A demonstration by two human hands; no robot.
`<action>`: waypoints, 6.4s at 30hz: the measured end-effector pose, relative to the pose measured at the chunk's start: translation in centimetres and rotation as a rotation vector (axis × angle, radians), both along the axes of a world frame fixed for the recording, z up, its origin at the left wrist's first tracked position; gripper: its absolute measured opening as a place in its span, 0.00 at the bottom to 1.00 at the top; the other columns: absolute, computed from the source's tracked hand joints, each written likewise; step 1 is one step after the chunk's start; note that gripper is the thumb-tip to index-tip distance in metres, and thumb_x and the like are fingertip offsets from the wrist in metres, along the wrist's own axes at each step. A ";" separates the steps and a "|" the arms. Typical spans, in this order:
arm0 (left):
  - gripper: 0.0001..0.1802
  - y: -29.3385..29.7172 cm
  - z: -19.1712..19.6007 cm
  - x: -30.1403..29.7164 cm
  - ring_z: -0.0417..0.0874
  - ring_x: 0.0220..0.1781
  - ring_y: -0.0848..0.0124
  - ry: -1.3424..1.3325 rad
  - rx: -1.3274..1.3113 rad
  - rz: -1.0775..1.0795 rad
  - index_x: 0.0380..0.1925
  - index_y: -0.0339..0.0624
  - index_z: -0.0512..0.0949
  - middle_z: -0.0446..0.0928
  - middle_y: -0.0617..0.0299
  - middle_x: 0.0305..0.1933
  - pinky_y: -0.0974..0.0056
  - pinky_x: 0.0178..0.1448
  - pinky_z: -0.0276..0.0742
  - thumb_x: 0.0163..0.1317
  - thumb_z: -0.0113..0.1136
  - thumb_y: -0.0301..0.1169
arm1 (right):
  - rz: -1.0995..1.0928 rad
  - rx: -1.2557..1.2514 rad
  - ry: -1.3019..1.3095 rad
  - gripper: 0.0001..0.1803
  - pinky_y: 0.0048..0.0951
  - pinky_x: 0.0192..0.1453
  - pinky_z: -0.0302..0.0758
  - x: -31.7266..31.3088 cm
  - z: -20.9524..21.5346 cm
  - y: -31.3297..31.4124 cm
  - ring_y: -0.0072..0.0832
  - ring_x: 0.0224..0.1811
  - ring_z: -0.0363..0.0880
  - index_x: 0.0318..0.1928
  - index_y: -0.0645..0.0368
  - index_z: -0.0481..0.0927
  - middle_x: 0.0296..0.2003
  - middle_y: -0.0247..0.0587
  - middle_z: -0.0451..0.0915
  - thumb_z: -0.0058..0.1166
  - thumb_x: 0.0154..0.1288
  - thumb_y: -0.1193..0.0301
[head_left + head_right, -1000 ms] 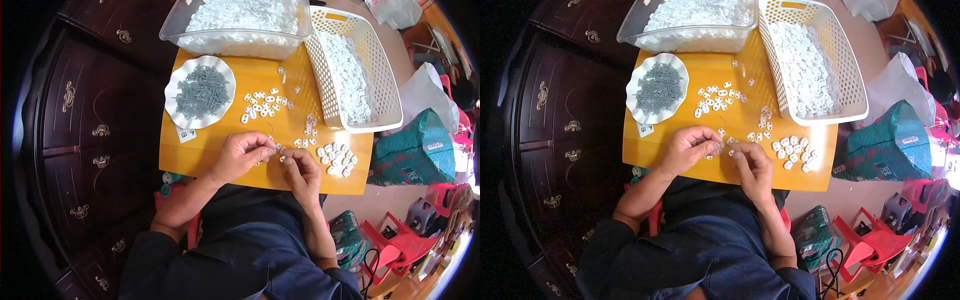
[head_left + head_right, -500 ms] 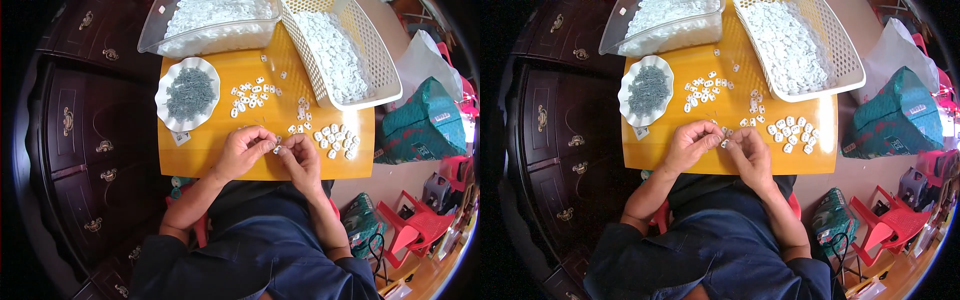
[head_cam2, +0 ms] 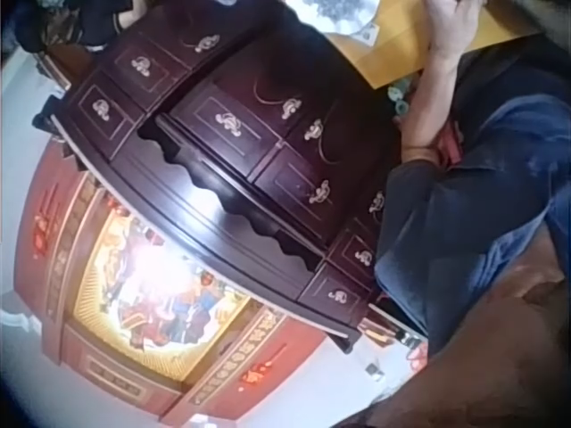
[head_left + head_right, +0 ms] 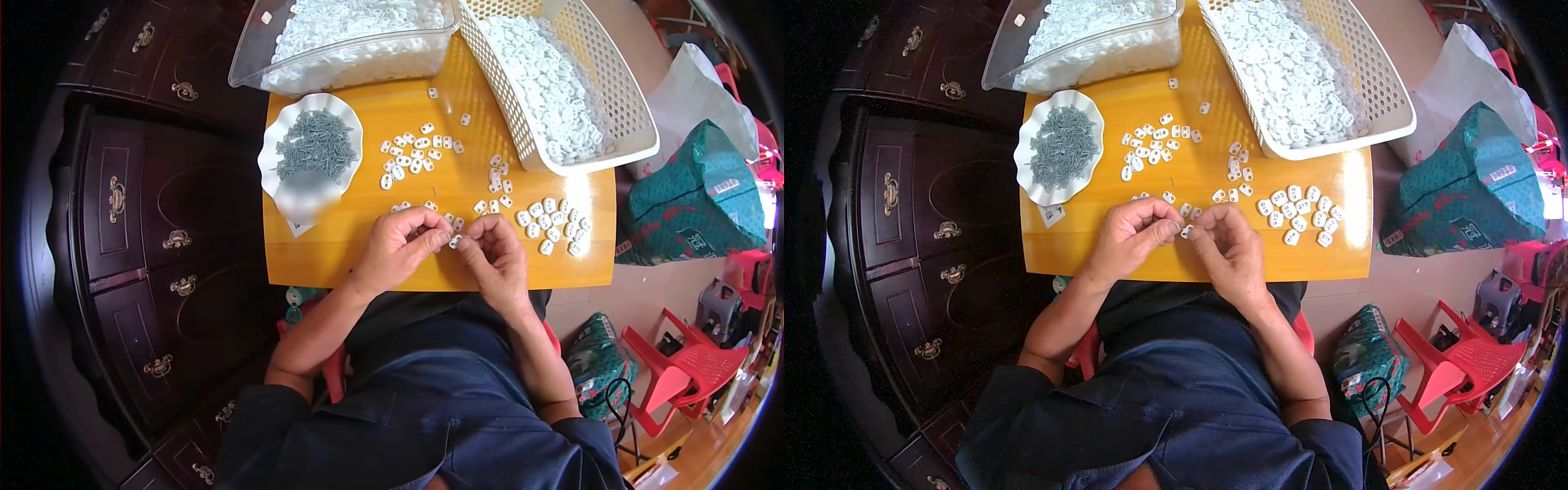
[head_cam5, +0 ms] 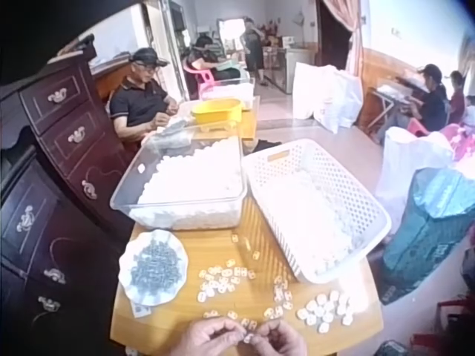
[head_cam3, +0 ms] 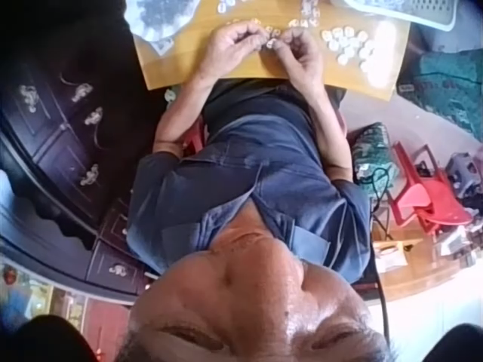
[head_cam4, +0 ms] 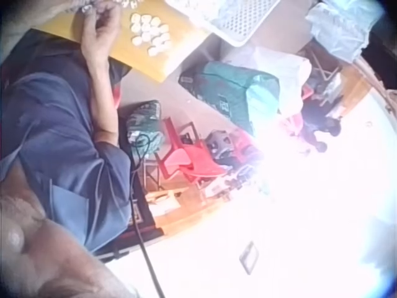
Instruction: Assembling small white plastic components by inserting metal pins by hand.
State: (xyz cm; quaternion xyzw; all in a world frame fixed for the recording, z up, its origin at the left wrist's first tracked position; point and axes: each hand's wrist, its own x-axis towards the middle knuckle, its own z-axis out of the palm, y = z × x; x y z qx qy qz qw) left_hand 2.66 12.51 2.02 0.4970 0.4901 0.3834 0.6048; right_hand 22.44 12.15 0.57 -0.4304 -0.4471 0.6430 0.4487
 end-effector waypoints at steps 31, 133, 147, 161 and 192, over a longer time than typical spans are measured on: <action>0.09 0.9 1.7 -1.0 0.81 0.37 0.83 0.069 0.012 0.021 0.49 0.32 0.85 0.86 0.66 0.39 0.74 0.44 0.79 0.74 0.64 0.25 | -0.082 -0.017 0.107 0.10 0.14 0.34 0.62 -0.4 -0.2 0.1 0.07 0.31 0.66 0.41 0.57 0.72 0.31 0.20 0.72 0.61 0.72 0.81; 0.22 1.8 1.8 3.2 0.88 0.52 0.53 0.354 0.626 -0.094 0.53 0.37 0.79 0.84 0.50 0.52 0.58 0.53 0.85 0.58 0.72 0.18 | -0.157 -0.204 0.402 0.08 0.18 0.46 0.73 0.8 1.2 0.5 0.14 0.38 0.77 0.50 0.58 0.75 0.38 0.27 0.80 0.59 0.75 0.77; 0.21 2.0 1.5 3.1 0.87 0.38 0.73 0.284 0.603 -0.084 0.51 0.36 0.84 0.86 0.54 0.51 0.70 0.38 0.84 0.57 0.76 0.18 | -0.174 -0.170 0.385 0.07 0.17 0.44 0.73 0.6 0.7 0.3 0.13 0.38 0.78 0.48 0.58 0.75 0.38 0.27 0.80 0.59 0.76 0.77; 0.21 2.7 2.3 2.5 0.86 0.39 0.75 0.263 0.487 -0.159 0.52 0.35 0.85 0.86 0.57 0.50 0.71 0.41 0.83 0.57 0.74 0.16 | -0.184 -0.206 0.384 0.05 0.18 0.46 0.74 0.7 1.0 0.3 0.14 0.38 0.78 0.48 0.60 0.80 0.38 0.28 0.82 0.59 0.76 0.76; 0.20 2.7 2.3 2.7 0.88 0.36 0.68 0.340 0.569 -0.144 0.49 0.38 0.84 0.87 0.56 0.44 0.67 0.37 0.84 0.56 0.77 0.20 | -0.148 -0.232 0.419 0.02 0.21 0.46 0.74 1.3 1.0 0.6 0.16 0.38 0.78 0.44 0.61 0.80 0.37 0.30 0.83 0.59 0.74 0.76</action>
